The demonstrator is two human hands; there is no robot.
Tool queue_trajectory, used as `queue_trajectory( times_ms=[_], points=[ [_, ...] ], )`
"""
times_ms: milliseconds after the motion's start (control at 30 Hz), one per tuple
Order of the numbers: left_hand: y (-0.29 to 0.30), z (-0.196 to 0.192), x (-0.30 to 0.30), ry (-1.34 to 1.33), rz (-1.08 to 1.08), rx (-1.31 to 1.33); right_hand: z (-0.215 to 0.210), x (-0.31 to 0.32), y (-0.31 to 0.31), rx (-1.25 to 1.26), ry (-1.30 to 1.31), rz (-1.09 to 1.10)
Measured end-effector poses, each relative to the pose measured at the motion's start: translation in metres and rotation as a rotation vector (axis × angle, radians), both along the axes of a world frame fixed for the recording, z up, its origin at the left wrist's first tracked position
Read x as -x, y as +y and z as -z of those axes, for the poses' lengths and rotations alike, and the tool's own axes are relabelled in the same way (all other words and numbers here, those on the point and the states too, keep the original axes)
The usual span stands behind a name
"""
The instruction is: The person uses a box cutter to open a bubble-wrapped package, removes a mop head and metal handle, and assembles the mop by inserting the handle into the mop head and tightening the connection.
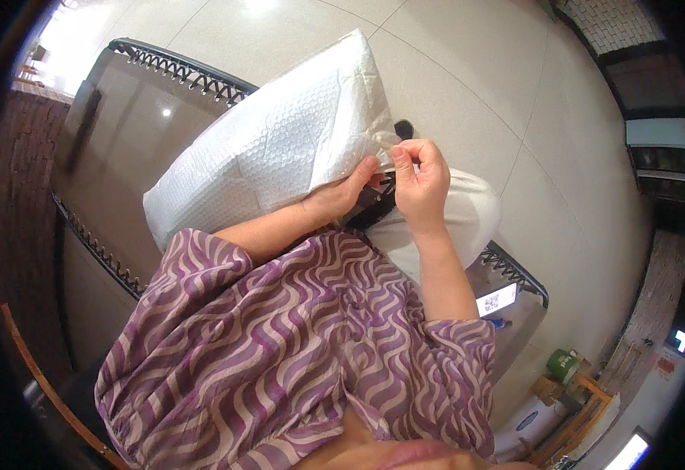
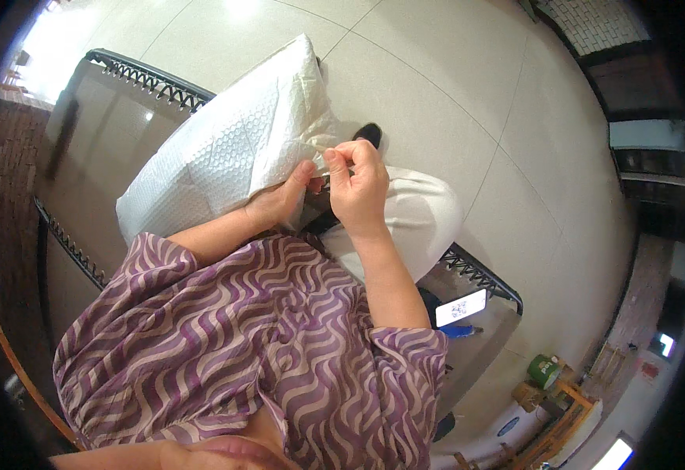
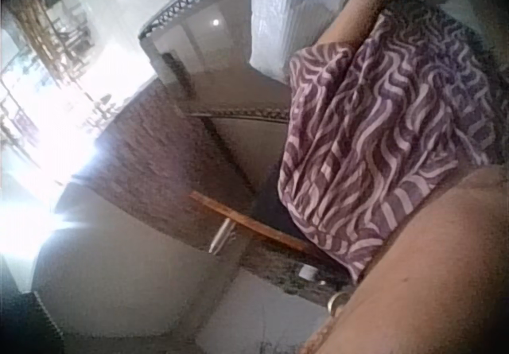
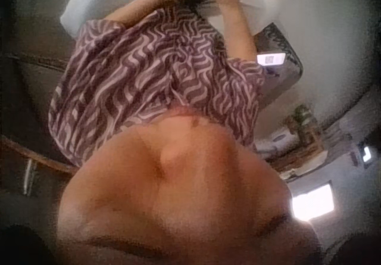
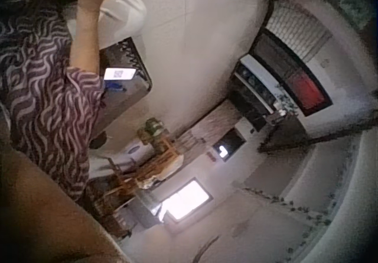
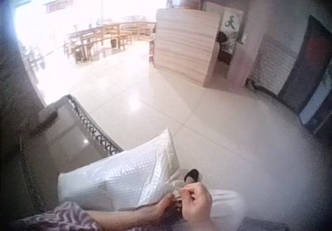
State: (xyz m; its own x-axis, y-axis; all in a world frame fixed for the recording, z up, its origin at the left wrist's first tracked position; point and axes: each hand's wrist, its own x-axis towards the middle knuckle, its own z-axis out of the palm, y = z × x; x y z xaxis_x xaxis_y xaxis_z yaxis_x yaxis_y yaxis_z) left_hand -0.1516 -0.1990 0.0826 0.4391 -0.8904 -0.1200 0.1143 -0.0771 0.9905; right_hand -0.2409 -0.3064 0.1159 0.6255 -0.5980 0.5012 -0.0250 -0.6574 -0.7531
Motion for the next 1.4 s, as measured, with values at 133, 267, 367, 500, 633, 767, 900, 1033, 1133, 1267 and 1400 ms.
queue_trajectory(
  times_ms=[133, 267, 367, 500, 633, 767, 900, 1033, 1133, 1267, 1400],
  points=[
    [0.013, 0.049, -0.006, 0.936, -0.019, 0.034, 0.017, 0.007, -0.012, -0.435, -0.068, 0.082],
    [0.014, 0.029, 0.008, 0.129, 0.021, -0.111, 0.021, 0.015, -0.020, -0.773, -0.074, 0.066],
    [0.015, -0.007, 0.001, -0.001, 0.085, -0.170, 0.018, 0.016, -0.031, -0.701, 0.073, -0.020],
    [0.017, 0.002, 0.005, 0.074, 0.111, -0.089, -0.010, 0.006, -0.023, -0.253, 0.069, 0.049],
    [0.018, 0.011, 0.006, 0.107, 0.138, -0.080, -0.023, -0.008, -0.021, 0.222, 0.560, -0.114],
    [0.025, 0.006, -0.006, 0.036, 0.124, -0.173, -0.014, -0.005, -0.040, -0.011, 0.418, -0.345],
    [0.044, -0.008, -0.017, -0.166, 0.102, -0.239, -0.001, 0.011, -0.051, -0.369, 0.364, -0.406],
    [0.046, -0.004, -0.014, 0.204, 0.170, -0.138, 0.002, 0.011, -0.051, -0.540, 0.490, -0.441],
    [0.051, -0.008, -0.007, 0.309, 0.143, -0.265, -0.043, -0.006, -0.028, 0.094, 0.742, -0.340],
    [0.055, -0.007, -0.005, 0.128, 0.298, -0.333, -0.071, -0.028, -0.006, 0.369, 1.029, -0.329],
    [0.071, -0.018, -0.020, -0.177, 0.415, -0.281, -0.036, -0.022, -0.015, 0.487, 0.956, -0.388]
  ],
)
